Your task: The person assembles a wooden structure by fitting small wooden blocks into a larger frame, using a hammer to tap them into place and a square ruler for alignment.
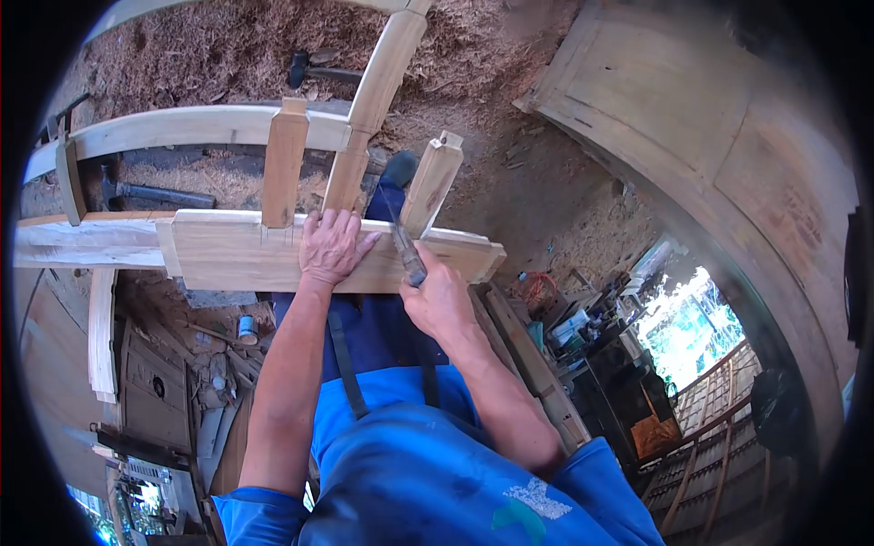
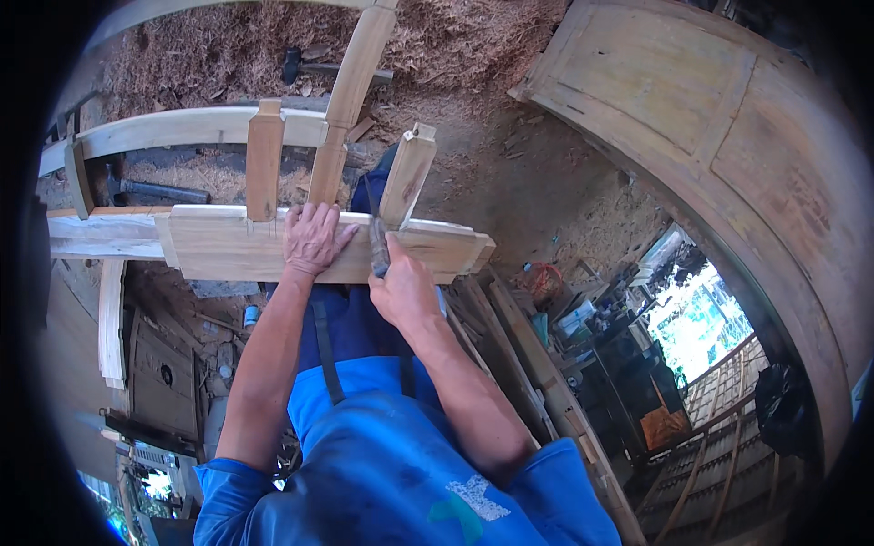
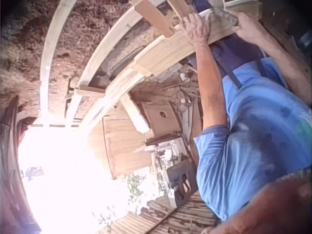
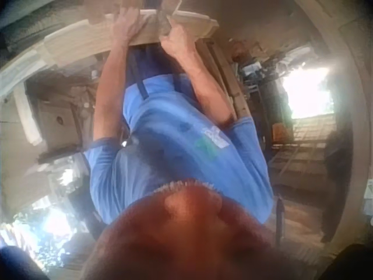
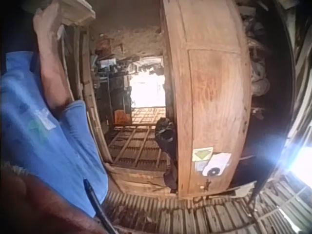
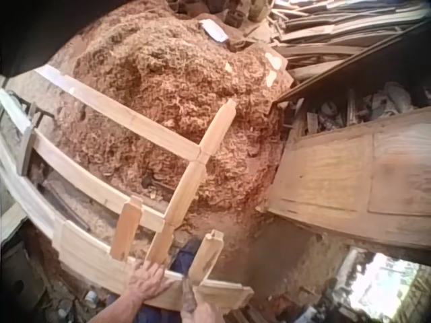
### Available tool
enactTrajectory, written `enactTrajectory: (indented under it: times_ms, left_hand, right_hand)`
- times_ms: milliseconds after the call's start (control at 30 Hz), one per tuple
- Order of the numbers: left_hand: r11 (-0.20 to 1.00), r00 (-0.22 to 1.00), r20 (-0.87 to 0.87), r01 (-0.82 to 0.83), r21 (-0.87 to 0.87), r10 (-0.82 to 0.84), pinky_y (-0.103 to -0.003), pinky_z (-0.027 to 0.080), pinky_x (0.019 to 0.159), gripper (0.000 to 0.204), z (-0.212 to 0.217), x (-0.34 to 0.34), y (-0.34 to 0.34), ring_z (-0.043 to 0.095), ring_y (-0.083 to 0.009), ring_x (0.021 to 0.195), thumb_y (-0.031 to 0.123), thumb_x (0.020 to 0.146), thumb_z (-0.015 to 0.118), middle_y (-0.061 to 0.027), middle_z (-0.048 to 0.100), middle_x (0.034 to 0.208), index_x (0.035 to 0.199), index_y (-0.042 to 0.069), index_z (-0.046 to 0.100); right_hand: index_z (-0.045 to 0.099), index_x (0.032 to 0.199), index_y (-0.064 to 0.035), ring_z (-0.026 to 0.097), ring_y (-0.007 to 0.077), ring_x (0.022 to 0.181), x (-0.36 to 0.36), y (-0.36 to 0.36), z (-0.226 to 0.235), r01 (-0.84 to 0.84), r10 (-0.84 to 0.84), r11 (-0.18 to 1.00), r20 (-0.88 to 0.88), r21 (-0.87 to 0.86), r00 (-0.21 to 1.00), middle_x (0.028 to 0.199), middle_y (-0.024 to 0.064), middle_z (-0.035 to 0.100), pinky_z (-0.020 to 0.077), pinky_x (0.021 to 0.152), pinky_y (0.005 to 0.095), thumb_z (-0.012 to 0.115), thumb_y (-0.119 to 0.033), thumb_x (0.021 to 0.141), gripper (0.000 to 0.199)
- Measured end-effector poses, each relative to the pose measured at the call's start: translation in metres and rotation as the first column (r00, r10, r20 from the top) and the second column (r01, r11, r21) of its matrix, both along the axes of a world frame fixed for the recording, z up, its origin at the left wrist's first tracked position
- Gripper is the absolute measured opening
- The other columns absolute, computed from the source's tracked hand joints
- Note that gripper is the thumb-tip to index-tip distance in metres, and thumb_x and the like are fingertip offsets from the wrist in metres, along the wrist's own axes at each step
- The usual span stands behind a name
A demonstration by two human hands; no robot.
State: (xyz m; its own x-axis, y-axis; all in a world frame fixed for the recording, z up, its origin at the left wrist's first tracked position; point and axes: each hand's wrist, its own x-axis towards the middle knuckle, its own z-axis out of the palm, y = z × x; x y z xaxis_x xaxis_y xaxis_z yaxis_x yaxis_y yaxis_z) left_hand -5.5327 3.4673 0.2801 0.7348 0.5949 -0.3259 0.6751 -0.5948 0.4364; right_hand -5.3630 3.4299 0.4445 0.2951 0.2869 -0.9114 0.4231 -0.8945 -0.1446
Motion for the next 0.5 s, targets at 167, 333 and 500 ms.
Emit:
enactTrajectory:
  times_ms: [167,333,500]
  left_hand:
    - [1.0,0.999,-0.045,0.008,-0.024,-0.01,-0.044,0.039,0.097,0.042,0.001,-0.01,-0.009,0.056,-0.0208,0.093,0.056,0.091,0.059,-0.0021,0.056,0.088,0.089,0.015,0.063]
    - [0.999,0.998,-0.066,0.016,-0.036,-0.018,-0.043,0.04,0.096,0.043,0.005,-0.01,-0.005,0.056,-0.0207,0.094,0.056,0.091,0.059,-0.0025,0.057,0.089,0.091,0.014,0.063]
    - [1.0,1.0,0.023,-0.004,0.02,0.003,-0.043,0.04,0.096,0.043,0.001,-0.006,-0.009,0.056,-0.021,0.093,0.055,0.091,0.06,-0.0025,0.058,0.09,0.093,0.013,0.065]
  right_hand:
    - [0.048,0.14,0.0054,0.067,0.0494,0.092,-0.002,0.004,0.052,-0.05,0.049,0.999,-0.048,-0.01,0.998,0.095,0.0332,0.068,0.052,0.087,0.0546,0.067,-0.012,0.081,0.065]
    - [0.047,0.141,0.0057,0.066,0.05,0.092,0.006,0.013,0.071,0.024,-0.027,0.999,-0.078,-0.043,0.997,0.096,0.0334,0.068,0.0516,0.088,0.0545,0.067,-0.012,0.081,0.066]
    - [0.049,0.139,0.0053,0.065,0.0501,0.097,0.001,0.012,-0.002,-0.04,0.04,0.999,-0.011,0.025,0.999,0.1,0.0345,0.067,0.0518,0.089,0.0537,0.066,-0.012,0.081,0.063]
